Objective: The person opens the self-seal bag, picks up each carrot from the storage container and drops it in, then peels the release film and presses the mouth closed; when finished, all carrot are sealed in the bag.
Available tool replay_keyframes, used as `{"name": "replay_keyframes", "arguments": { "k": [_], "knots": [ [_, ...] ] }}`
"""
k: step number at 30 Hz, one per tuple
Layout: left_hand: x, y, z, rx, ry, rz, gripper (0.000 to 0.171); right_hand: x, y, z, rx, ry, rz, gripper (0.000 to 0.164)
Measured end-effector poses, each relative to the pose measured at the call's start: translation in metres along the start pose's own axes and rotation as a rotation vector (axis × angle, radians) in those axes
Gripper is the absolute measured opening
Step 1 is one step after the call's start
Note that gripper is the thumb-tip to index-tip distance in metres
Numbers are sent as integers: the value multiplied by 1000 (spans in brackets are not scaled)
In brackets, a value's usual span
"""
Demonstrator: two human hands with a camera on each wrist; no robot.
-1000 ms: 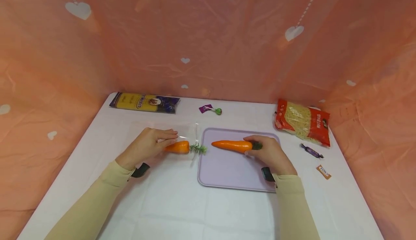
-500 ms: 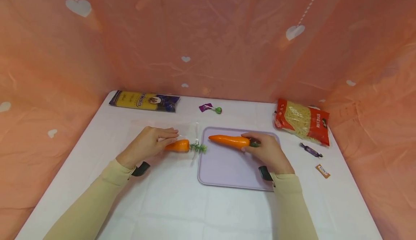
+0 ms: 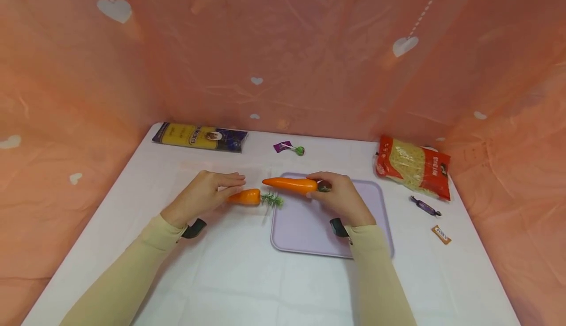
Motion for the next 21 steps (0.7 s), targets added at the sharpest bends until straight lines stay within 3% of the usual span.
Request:
{"name": "replay_keyframes", "arguments": {
  "k": [21],
  "knots": [
    [0, -1, -1, 7, -8, -23, 27, 59, 45, 56, 82, 35, -125, 35]
  ]
}}
Point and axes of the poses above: each hand's wrist, its own y-axis towards the middle knuckle, its own z-axis out of the palm, x = y × z, the point moved 7 cm from there along y, towards the middle knuckle, and after that the axes turned 6 degrees about -y, right-handed, at the moved point
